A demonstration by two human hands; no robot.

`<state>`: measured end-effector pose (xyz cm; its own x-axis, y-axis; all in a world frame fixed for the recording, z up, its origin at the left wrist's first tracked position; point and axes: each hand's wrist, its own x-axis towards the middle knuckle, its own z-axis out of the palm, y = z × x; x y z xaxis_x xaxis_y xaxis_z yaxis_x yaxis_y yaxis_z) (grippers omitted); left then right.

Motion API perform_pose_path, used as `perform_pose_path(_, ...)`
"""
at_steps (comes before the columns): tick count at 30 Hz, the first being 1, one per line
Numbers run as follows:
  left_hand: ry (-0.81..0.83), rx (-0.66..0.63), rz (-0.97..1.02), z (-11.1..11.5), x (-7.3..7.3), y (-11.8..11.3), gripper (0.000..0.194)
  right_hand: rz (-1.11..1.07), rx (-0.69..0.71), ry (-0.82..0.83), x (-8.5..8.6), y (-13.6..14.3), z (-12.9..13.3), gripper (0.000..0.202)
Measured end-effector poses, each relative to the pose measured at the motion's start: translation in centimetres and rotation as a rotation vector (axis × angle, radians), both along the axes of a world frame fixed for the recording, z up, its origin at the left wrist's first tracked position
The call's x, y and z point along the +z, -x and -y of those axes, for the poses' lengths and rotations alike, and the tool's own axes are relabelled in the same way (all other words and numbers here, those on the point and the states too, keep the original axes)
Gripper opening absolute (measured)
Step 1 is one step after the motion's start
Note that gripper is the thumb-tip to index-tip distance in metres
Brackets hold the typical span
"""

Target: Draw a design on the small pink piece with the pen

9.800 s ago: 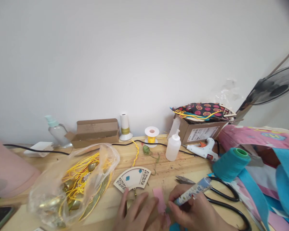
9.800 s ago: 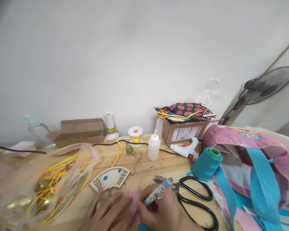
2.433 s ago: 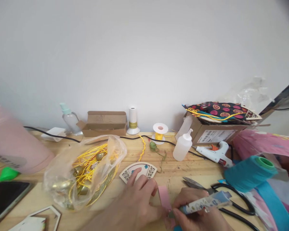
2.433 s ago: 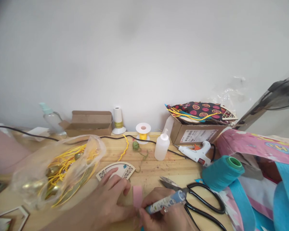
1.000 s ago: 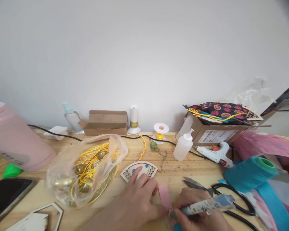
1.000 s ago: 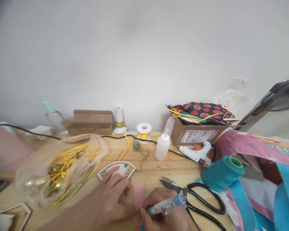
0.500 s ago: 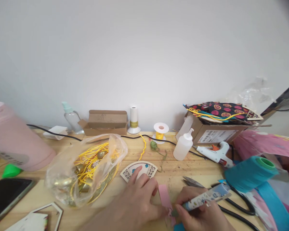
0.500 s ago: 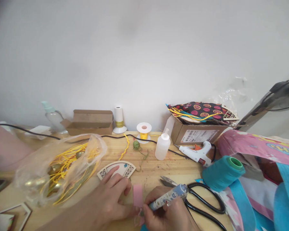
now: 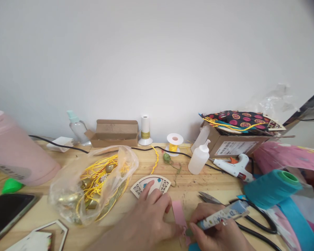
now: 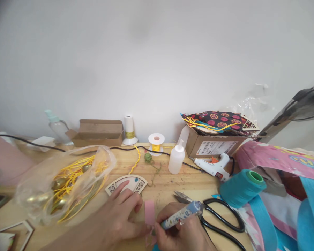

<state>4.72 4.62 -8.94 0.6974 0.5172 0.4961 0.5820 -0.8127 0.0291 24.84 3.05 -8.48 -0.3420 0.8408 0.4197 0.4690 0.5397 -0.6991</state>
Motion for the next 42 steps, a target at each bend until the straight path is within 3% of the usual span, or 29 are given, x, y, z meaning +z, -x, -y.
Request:
perform_pose_path(20,0.025,-0.001,-0.025,0.09,0.07,0.19,0.009,0.04,-0.044,0.008,-0.47,-0.02,0.24,0.019)
perform_pose_path(35,-0.021,0.011,0.048,0.08,-0.65,-0.19,0.005,0.006,0.024,0.01,0.11,-0.05,0.2,0.017)
perform_pose_path(38,-0.03,0.04,0.065,0.02,-0.89,-0.32,0.011,0.007,0.02,-0.014,0.01,-0.11,0.14,0.016)
perform_pose_path(42,-0.018,0.011,-0.012,0.06,-0.59,-0.15,0.007,0.021,0.037,-0.015,-0.04,-0.08,0.07,0.015)
